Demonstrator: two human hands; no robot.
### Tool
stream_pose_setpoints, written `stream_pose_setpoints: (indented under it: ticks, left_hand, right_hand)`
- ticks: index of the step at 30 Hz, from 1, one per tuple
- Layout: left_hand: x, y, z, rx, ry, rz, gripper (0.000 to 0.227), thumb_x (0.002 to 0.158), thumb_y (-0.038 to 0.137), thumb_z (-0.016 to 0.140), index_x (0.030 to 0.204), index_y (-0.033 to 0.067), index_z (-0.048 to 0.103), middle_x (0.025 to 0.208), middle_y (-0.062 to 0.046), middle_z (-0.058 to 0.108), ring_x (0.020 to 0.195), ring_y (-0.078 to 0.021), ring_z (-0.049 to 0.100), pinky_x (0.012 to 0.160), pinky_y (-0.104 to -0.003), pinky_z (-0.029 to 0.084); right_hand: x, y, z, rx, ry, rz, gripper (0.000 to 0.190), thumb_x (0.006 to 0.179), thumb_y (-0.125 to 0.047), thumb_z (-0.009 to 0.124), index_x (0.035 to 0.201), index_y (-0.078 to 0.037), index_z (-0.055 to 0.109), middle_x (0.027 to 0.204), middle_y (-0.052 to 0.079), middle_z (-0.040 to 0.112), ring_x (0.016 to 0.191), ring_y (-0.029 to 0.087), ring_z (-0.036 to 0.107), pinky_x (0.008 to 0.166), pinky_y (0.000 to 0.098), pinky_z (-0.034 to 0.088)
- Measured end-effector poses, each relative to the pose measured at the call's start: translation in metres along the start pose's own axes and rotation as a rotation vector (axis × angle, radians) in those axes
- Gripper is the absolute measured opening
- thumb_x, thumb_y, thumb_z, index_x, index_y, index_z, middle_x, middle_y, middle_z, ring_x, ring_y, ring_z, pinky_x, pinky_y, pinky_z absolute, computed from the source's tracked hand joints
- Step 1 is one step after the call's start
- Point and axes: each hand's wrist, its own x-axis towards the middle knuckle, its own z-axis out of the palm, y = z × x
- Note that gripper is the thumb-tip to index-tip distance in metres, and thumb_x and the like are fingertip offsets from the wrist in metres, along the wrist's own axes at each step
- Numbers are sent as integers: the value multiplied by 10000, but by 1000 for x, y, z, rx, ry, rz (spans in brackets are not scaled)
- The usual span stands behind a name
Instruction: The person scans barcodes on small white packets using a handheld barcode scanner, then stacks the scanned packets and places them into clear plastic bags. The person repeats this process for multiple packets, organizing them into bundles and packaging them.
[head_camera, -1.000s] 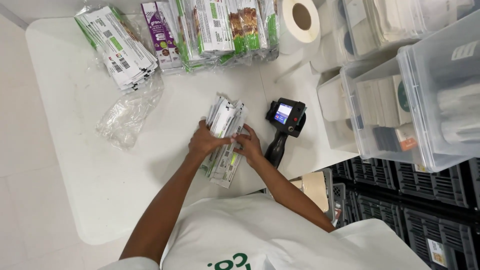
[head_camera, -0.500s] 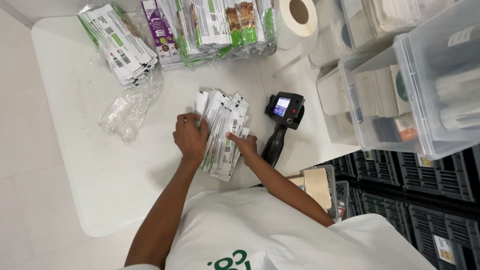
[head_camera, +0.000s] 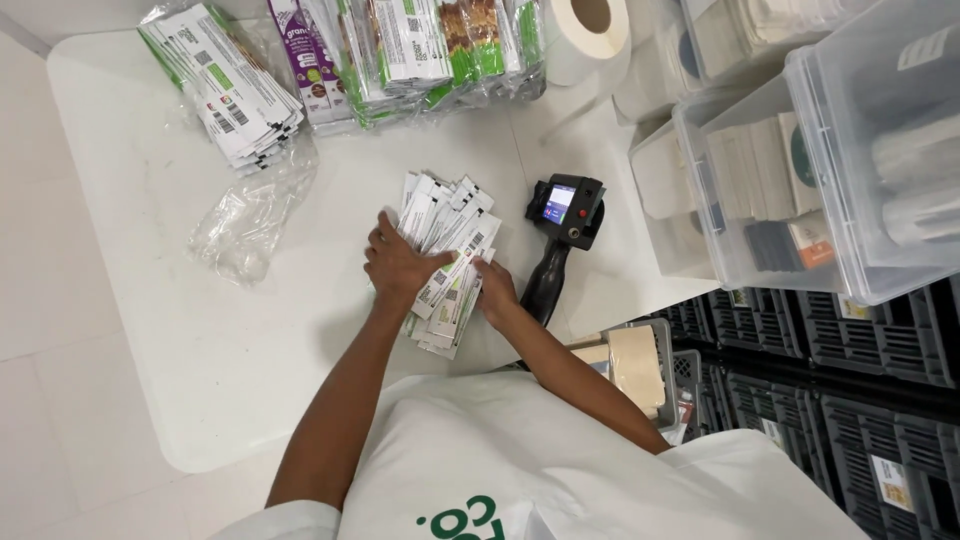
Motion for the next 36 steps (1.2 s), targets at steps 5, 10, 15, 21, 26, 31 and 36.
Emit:
stream_pose_setpoints:
  ticks: [5,10,15,21,26,31,36]
  left_hand:
    - [11,-7,11,-83,-194,-141,1386,533,798,860,1522,21,277,1420,-294,525,1281,-460,580,1044,-600,479]
    - [21,-20,32,-79,-87,-67,733,575,550,930,1056,51,692,967,-157,754,971,-348,737,797,-485,588]
    - [30,-44,51,-88,-23,-128,677,639,514,907,1073,86,611,984,-185,735,954,-374,743,776,-517,605]
    - [-4,-15,5,-265,-148,-225,1179,688,757,763,1520,22,366,1367,-268,600,1267,-430,596,1030,-579,484]
    - [-28,8,-1,-362,-175,-199,1388,642,942,704,1549,-28,302,1488,-274,506,1381,-430,503,1116,-600,419]
    - [-7,-14,27,-433,-224,-252,1378,614,632,918,1593,-31,209,1484,-317,486,1364,-432,517,1077,-543,480]
    - [-13,-16,32,-416,-284,-230,1045,640,476,901,1461,-21,488,1296,-230,647,1217,-380,630,967,-489,534]
  right_hand:
    - [-46,-29,17,-28,79,52,689,1078,-404,429,1632,-54,215,1695,208,212,1571,383,183,1287,522,152]
    - [-18,-7,-1,33,29,2,648,1073,-426,499,1593,-68,352,1598,213,397,1471,374,395,1213,483,336]
    - [49,19,-60,-399,382,-422,553,1078,-381,485,1405,58,559,1433,294,549,1378,416,486,1167,544,363]
    - [16,-13,-26,-432,306,-426,603,1040,-531,536,1401,-48,561,1350,191,633,1287,307,558,1058,491,464]
    - [54,24,-24,-353,89,-179,788,1077,-564,398,1631,-26,237,1666,238,272,1538,399,262,1240,554,271]
    - [30,11,-1,-120,-64,-99,503,1120,-357,362,1597,-204,407,1585,120,429,1413,305,404,1106,490,411]
    - [40,21,-14,-45,-112,-104,531,1055,-279,504,1577,-201,447,1557,125,448,1382,304,393,1113,487,388]
